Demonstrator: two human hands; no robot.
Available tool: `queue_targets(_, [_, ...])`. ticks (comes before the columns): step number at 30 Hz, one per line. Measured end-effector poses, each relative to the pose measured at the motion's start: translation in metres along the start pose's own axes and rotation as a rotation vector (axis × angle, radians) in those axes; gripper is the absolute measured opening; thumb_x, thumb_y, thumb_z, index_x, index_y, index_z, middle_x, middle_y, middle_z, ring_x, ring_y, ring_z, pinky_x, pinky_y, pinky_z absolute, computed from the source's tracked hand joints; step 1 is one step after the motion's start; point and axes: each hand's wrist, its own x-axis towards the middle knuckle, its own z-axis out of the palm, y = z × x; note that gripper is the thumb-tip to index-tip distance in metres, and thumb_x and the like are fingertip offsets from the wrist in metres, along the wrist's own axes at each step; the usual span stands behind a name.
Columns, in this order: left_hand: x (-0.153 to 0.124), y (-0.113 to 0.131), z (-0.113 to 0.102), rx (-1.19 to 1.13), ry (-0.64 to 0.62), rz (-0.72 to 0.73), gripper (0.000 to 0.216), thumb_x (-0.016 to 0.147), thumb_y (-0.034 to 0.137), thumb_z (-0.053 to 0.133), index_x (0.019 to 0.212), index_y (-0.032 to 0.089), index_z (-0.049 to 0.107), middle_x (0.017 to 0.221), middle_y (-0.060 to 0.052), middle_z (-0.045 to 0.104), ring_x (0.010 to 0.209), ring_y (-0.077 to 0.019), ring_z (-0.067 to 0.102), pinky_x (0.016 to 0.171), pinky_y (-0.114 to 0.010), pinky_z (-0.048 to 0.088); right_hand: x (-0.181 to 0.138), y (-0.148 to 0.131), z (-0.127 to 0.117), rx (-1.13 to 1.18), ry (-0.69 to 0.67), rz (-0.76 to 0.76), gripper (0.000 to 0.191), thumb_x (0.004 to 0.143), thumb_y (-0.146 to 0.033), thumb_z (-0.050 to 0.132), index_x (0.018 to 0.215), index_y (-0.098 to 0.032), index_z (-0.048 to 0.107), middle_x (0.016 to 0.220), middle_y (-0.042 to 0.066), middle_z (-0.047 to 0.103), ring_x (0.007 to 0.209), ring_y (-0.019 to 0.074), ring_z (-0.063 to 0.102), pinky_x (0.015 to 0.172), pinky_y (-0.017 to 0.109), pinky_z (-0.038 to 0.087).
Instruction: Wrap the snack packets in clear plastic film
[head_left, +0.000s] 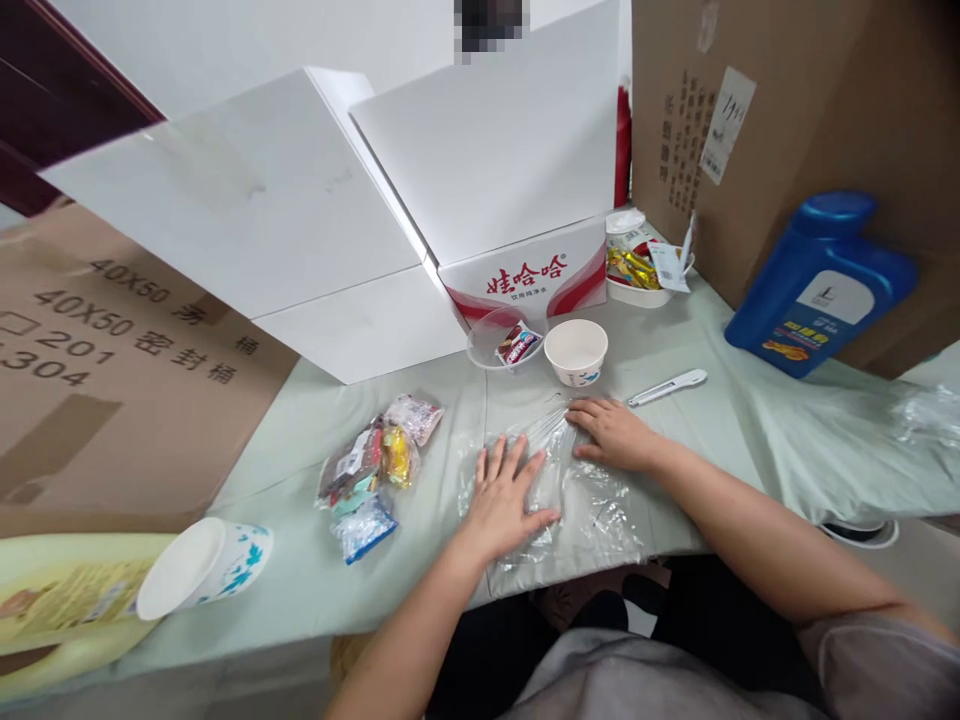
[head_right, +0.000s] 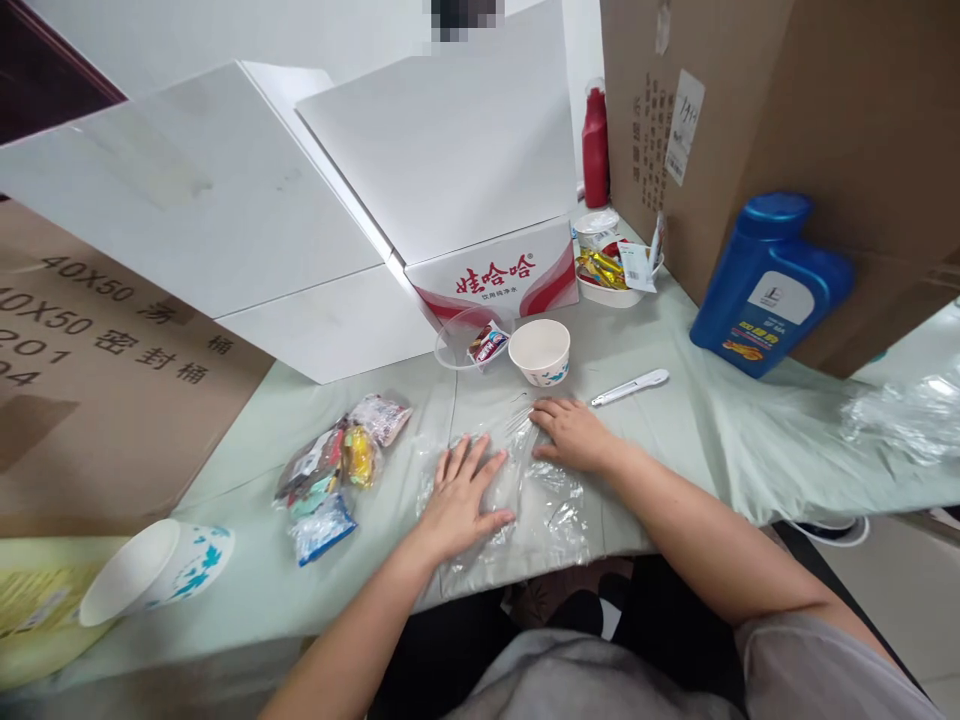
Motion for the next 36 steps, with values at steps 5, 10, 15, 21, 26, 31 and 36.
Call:
queue_targets(5, [-0.033, -0.03, -0.007, -0.019, 0.035, -0.157, 0.069, 0.082, 0.05, 0.065, 0.142, 0.024, 0.044, 0.155, -0.015, 0.032, 0.143, -0.0435, 0.02, 0.11, -0.066, 0.024, -0.003, 0.01, -0.004, -0.034, 0.007, 0.056, 0.058, 0.085, -0.039, 0.065, 0.136, -0.015, 0.052, 0.144, 0.015, 0.048, 0.134, 0.0316, 0.041, 0.11, 0.047, 0.032])
queue_targets(10, [-0.08, -0.041, -0.012, -0.169, 0.28, -0.057, 0.037, 0.086, 0.036, 0.06, 0.12, 0.022, 0.061, 0.129, -0.012, 0.056, 0.126, -0.0315, 0.049, 0.105, -0.051, 0.043, -0.002, 0.012, 0.0, 0.002, 0.044, 0.025, 0.053, 0.085, -0.039, 0.065, 0.132, -0.016, 0.056, 0.142, 0.016, 0.05, 0.133, 0.0325, 0.042, 0.109, 0.049, 0.033])
queue_targets(15, [-0.102, -0.026, -0.006, -0.261, 0.236, 0.027, 0.03, 0.081, 0.032, 0.069, 0.11, 0.024, 0.065, 0.112, -0.009, 0.064, 0.114, -0.0283, 0.057, 0.097, -0.046, 0.052, -0.01, -0.002, -0.015, 0.067, 0.193, 0.009, 0.045, 0.09, -0.045, 0.059, 0.127, -0.02, 0.059, 0.131, 0.015, 0.06, 0.126, 0.0324, 0.05, 0.107, 0.056, 0.03])
queue_targets(21, [-0.105, -0.02, -0.007, -0.232, 0.279, 0.066, 0.014, 0.091, 0.021, 0.054, 0.092, 0.023, 0.068, 0.111, -0.008, 0.066, 0.12, -0.027, 0.055, 0.098, -0.046, 0.051, -0.064, -0.05, -0.035, 0.318, -0.031, -0.328, 0.065, 0.077, -0.055, 0.07, 0.13, -0.02, 0.057, 0.133, 0.014, 0.057, 0.123, 0.0288, 0.051, 0.104, 0.045, 0.039])
queue_targets(26, [-0.108, -0.021, -0.013, -0.238, 0.221, 0.09, 0.015, 0.09, 0.015, 0.049, 0.086, 0.022, 0.062, 0.112, -0.008, 0.066, 0.123, -0.0267, 0.053, 0.1, -0.048, 0.049, -0.108, -0.056, -0.008, 0.294, -0.137, -0.296, 0.029, 0.085, -0.025, 0.062, 0.114, -0.02, 0.063, 0.131, 0.011, 0.059, 0.124, 0.0278, 0.05, 0.107, 0.049, 0.035])
queue_targets(31, [-0.112, -0.022, -0.027, -0.388, 0.12, 0.064, 0.008, 0.087, 0.018, 0.053, 0.087, 0.023, 0.059, 0.101, -0.006, 0.07, 0.112, -0.0248, 0.061, 0.093, -0.044, 0.053, -0.129, -0.052, -0.004, 0.426, -0.021, -0.181, 0.019, 0.096, -0.02, 0.044, 0.101, -0.022, 0.062, 0.107, 0.009, 0.068, 0.108, 0.0216, 0.059, 0.096, 0.041, 0.045])
queue_targets(36, [-0.095, -0.017, -0.042, -0.617, 0.18, 0.095, 0.016, 0.091, 0.033, 0.054, 0.098, 0.021, 0.063, 0.103, -0.009, 0.07, 0.103, -0.0239, 0.064, 0.09, -0.04, 0.054, -0.123, -0.057, -0.014, 0.593, 0.106, -0.017, 0.025, 0.1, -0.033, 0.039, 0.102, -0.021, 0.06, 0.097, 0.009, 0.067, 0.09, 0.0202, 0.062, 0.081, 0.035, 0.05])
